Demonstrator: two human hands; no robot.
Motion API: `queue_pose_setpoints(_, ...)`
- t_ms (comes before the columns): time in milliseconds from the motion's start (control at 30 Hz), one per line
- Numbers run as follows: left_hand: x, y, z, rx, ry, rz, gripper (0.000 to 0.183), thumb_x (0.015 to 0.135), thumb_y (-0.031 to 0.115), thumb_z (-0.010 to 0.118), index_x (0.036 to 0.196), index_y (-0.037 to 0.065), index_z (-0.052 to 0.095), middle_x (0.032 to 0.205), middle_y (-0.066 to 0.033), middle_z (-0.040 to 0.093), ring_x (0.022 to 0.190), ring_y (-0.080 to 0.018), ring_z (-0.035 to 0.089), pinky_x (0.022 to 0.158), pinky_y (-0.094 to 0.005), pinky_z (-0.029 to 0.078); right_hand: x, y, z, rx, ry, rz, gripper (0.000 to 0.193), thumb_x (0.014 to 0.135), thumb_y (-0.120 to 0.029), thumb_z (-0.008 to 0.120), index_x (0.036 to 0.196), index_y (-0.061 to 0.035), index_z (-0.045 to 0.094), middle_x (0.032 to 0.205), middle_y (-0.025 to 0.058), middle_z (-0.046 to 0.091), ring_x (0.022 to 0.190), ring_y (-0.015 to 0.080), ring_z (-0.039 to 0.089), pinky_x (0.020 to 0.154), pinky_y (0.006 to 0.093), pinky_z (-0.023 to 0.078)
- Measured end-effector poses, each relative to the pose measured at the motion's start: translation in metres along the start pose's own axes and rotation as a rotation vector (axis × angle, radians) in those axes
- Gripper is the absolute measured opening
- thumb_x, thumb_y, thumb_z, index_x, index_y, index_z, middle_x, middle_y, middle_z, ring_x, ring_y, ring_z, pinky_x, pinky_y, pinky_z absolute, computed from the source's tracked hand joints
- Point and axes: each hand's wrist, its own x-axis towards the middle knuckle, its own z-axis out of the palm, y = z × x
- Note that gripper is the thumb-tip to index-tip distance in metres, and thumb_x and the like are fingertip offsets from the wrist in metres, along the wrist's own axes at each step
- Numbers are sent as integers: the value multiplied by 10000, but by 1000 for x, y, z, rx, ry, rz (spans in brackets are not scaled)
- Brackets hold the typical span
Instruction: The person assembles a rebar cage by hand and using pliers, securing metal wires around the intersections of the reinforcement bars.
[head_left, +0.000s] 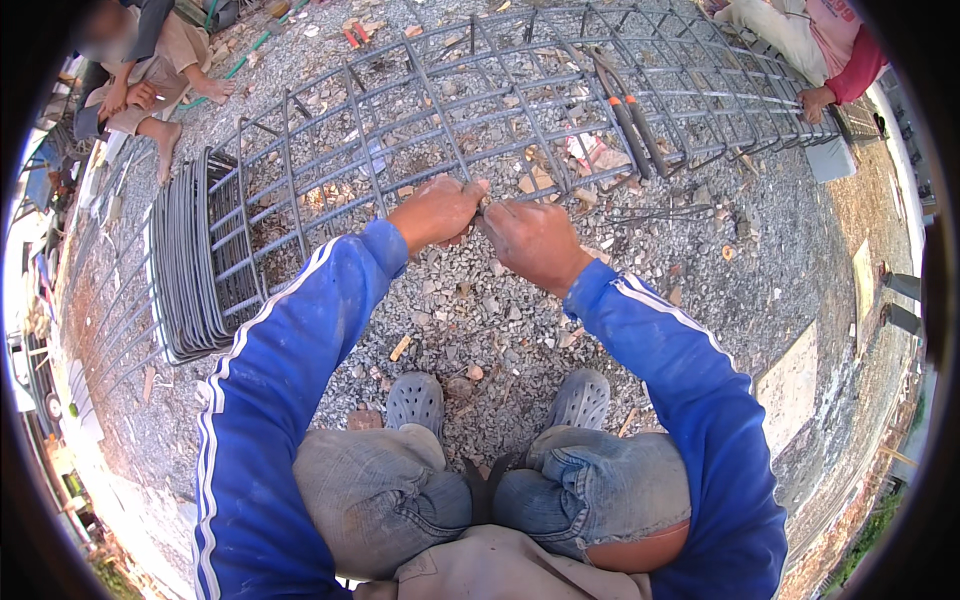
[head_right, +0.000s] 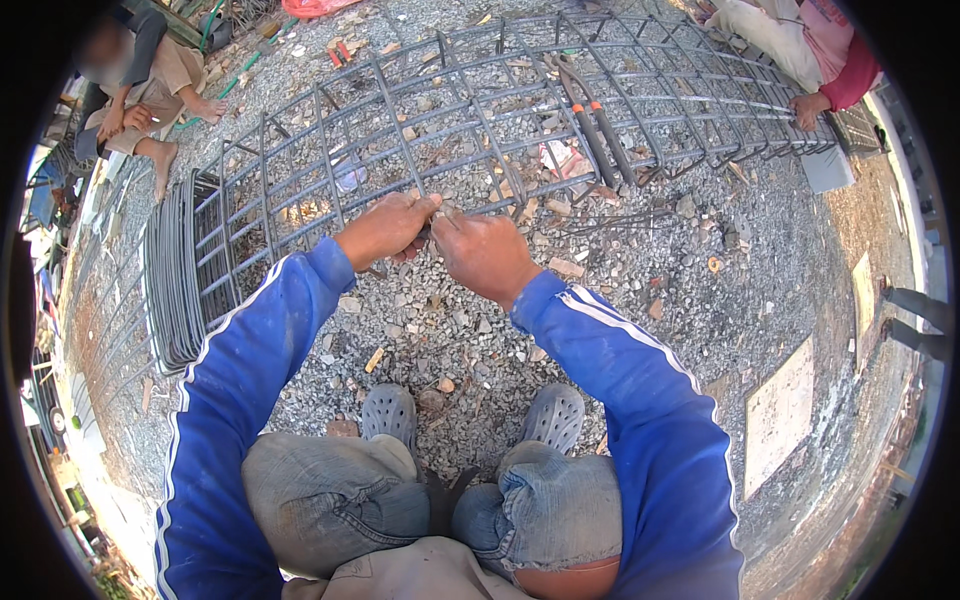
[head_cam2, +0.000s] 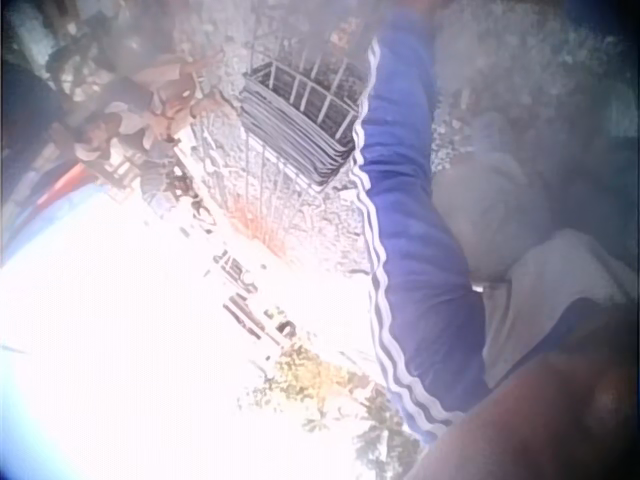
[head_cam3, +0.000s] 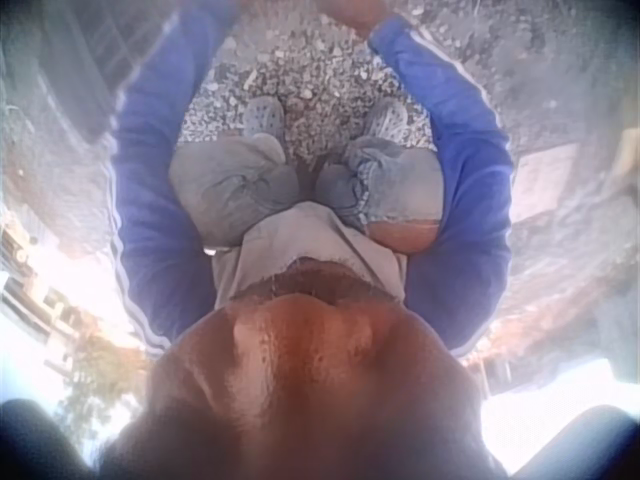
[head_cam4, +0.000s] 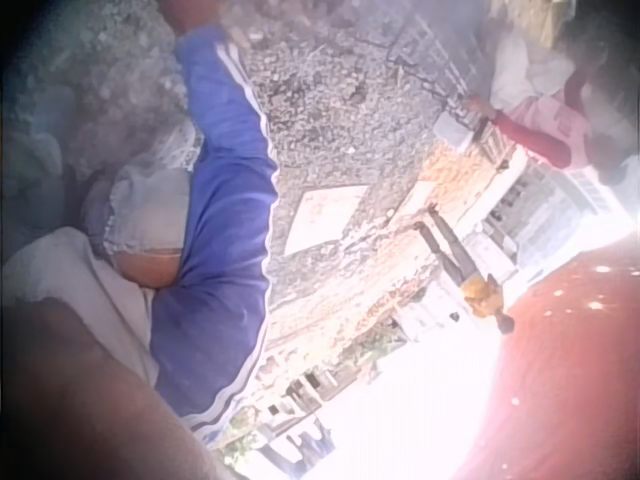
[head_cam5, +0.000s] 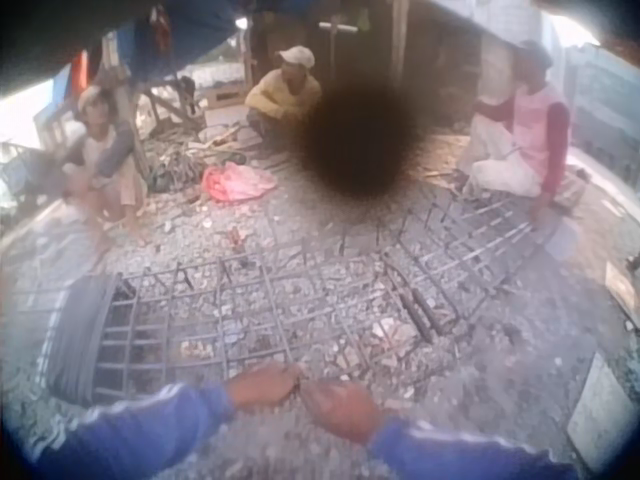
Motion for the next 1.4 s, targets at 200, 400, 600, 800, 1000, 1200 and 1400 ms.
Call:
queue_pose_setpoints(200,11,-13,7,97,0,258,574,1016,447,327,736,2,560,646,-53,522,586,-145,460,557,-326,386,-3,2,0,23,25,-16,125,789,-127,647,803,-68,538,665,81,585,629,250,650,520,373,513)
queue_pose_setpoints(400,8,-16,9,-100,-48,174,592,1019,465,316,721,14,559,646,-42,499,608,-144,401,585,-340,347,-3,1,3,85,118,45,264,807,-259,737,804,-73,550,689,84,611,605,255,644,518,373,508)
queue_pose_setpoints(600,1,-13,2,-197,-152,115,503,998,456,404,750,57,583,628,-13,473,588,-109,392,561,-304,348,-5,-16,1,255,138,257,163,843,-217,710,855,-69,644,738,111,642,619,284,652,543,393,513)
queue_pose_setpoints(800,1,-17,-7,-300,-325,48,328,921,354,587,826,40,602,673,0,508,510,-73,410,419,-255,301,-41,-43,-13,430,26,608,146,871,-133,635,961,-25,675,812,162,670,674,338,656,602,420,520)
queue_pose_setpoints(1000,-1,-14,-5,-152,-261,85,256,876,262,633,837,11,607,635,5,492,507,-73,422,425,-265,324,-26,-55,-1,398,-132,454,133,864,-137,597,873,-16,654,754,200,646,678,369,644,618,454,512)
queue_pose_setpoints(1200,-1,-10,6,-60,-99,197,389,940,328,560,765,-15,614,667,-15,539,570,-105,447,544,-295,376,5,-42,-18,354,-68,517,179,864,-170,610,763,-23,618,690,199,623,630,394,618,591,478,475)
queue_pose_setpoints(1400,2,-12,7,80,-58,121,568,971,471,452,768,-31,624,690,-110,565,670,-196,513,633,-355,400,2,-12,-23,197,-151,573,194,853,-192,596,768,-26,650,683,210,629,642,401,631,603,503,496)
